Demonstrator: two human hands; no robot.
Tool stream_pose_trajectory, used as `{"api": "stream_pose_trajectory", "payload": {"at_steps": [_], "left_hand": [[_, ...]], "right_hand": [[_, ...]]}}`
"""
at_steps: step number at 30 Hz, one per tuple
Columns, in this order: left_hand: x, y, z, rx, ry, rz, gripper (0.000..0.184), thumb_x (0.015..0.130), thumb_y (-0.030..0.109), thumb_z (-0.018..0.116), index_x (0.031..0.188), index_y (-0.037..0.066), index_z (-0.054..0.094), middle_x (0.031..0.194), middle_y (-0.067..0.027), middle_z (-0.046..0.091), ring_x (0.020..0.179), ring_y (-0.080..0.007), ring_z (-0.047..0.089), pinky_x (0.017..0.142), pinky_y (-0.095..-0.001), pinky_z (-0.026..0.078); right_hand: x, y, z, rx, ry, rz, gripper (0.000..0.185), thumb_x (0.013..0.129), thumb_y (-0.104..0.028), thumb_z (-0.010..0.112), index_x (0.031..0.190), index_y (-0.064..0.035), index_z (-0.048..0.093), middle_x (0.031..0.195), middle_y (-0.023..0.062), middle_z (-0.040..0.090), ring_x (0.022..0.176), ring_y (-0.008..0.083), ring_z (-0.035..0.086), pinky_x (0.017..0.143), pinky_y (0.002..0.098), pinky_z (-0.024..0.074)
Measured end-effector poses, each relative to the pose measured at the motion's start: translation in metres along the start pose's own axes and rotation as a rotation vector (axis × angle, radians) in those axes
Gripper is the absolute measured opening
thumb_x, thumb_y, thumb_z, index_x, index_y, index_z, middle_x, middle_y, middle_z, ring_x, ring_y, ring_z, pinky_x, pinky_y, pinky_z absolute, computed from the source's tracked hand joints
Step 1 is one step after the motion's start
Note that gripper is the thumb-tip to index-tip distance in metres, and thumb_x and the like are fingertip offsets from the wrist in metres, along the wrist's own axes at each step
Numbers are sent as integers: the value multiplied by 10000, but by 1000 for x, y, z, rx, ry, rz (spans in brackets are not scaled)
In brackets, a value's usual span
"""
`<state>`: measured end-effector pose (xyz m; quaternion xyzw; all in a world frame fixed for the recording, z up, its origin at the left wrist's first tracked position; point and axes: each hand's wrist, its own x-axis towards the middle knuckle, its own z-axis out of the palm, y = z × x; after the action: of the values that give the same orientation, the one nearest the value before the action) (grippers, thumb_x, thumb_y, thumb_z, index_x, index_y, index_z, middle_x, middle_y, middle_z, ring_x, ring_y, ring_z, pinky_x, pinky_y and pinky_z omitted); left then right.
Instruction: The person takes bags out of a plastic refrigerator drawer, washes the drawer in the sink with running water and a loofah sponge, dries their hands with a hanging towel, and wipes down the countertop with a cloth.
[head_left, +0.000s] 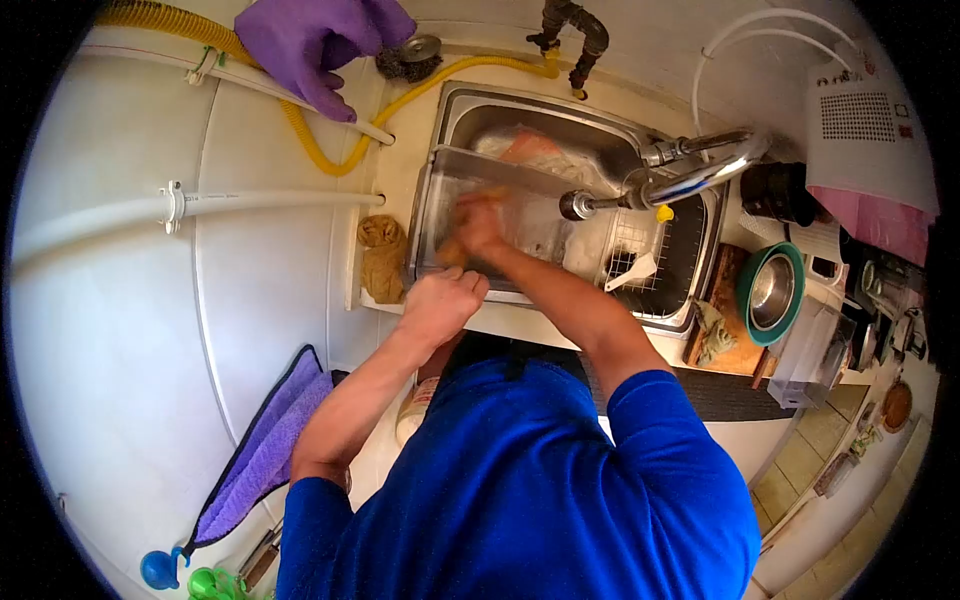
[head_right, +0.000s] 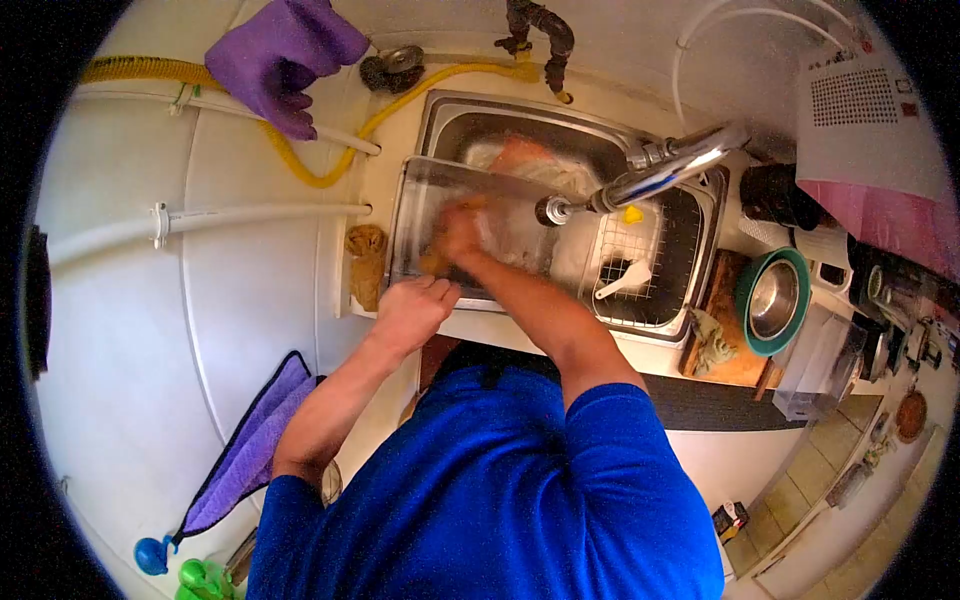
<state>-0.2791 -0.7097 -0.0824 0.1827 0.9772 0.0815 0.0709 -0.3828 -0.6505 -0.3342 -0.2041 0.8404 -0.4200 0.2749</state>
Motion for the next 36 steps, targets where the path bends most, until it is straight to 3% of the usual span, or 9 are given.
{"api": "stream_pose_trajectory", "payload": {"at_steps": [5, 8, 14, 18, 22, 29, 32, 34, 36], "left_hand": [[-2, -10, 1, -30, -12, -12, 80, 758, 126, 617, 828, 90, 610, 774, -47, 608, 767, -217, 654, 626, -358, 550], [-2, -10, -3, -28, -40, -74, 72, 744, 124, 627, 811, 98, 625, 781, -35, 618, 775, -208, 652, 654, -337, 553], [-7, -15, -1, -26, -1, -28, 70, 734, 120, 633, 799, 99, 620, 775, -37, 612, 784, -202, 647, 655, -326, 547], [-3, -14, -6, -18, -44, -37, 92, 754, 125, 613, 839, 93, 609, 767, -42, 591, 770, -217, 646, 638, -346, 546], [2, -12, -7, 2, -82, -21, 111, 712, 106, 639, 819, 86, 616, 786, -39, 611, 795, -209, 649, 665, -338, 545], [3, -12, -7, -17, -60, -55, 97, 762, 130, 614, 850, 88, 617, 783, -33, 606, 788, -211, 646, 648, -346, 535], [-5, -10, -5, -10, -24, -59, 155, 766, 131, 611, 909, 84, 645, 806, -29, 614, 804, -204, 641, 650, -345, 533], [-14, -3, -7, 15, -29, -50, 193, 766, 132, 612, 948, 80, 653, 816, -30, 612, 811, -200, 637, 657, -344, 533], [-17, -1, -5, 46, -28, -43, 231, 767, 132, 613, 986, 76, 662, 827, -31, 611, 818, -195, 633, 665, -343, 533]], "right_hand": [[-18, -63, -40, -53, -81, -441, 318, 747, 35, 633, 1049, -21, 549, 1189, 215, 558, 1048, 409, 574, 852, 443, 496], [-25, 26, -55, -237, -52, 70, 214, 918, -189, 581, 1070, -40, 599, 952, 227, 644, 865, 430, 622, 770, 473, 516], [-36, 110, -55, -424, -214, 383, 301, 914, -304, 592, 959, -12, 653, 844, 236, 659, 830, 451, 634, 753, 503, 516], [-6, 5, -33, -125, 119, 93, 290, 980, -171, 421, 1216, -14, 477, 1041, 286, 645, 927, 463, 651, 810, 537, 510], [23, -72, -31, -150, -99, 12, 286, 963, -164, 439, 1217, -33, 454, 1082, 282, 631, 956, 461, 634, 830, 533, 506], [-22, -1, -83, -436, -341, -694, 289, 926, -139, 468, 1194, -102, 572, 1283, 186, 580, 1181, 343, 585, 949, 460, 505], [-37, 32, -114, -524, -417, -527, 393, 923, -161, 529, 1313, -134, 484, 1290, 160, 560, 1160, 344, 588, 904, 444, 518], [-47, 18, -130, -548, -334, 70, 591, 826, -120, 667, 1361, -119, 416, 1297, 184, 544, 1172, 331, 588, 918, 460, 509], [-46, 24, -117, -550, -342, 203, 669, 785, -88, 696, 1378, -105, 386, 1299, 200, 536, 1175, 342, 583, 924, 465, 504]]}}
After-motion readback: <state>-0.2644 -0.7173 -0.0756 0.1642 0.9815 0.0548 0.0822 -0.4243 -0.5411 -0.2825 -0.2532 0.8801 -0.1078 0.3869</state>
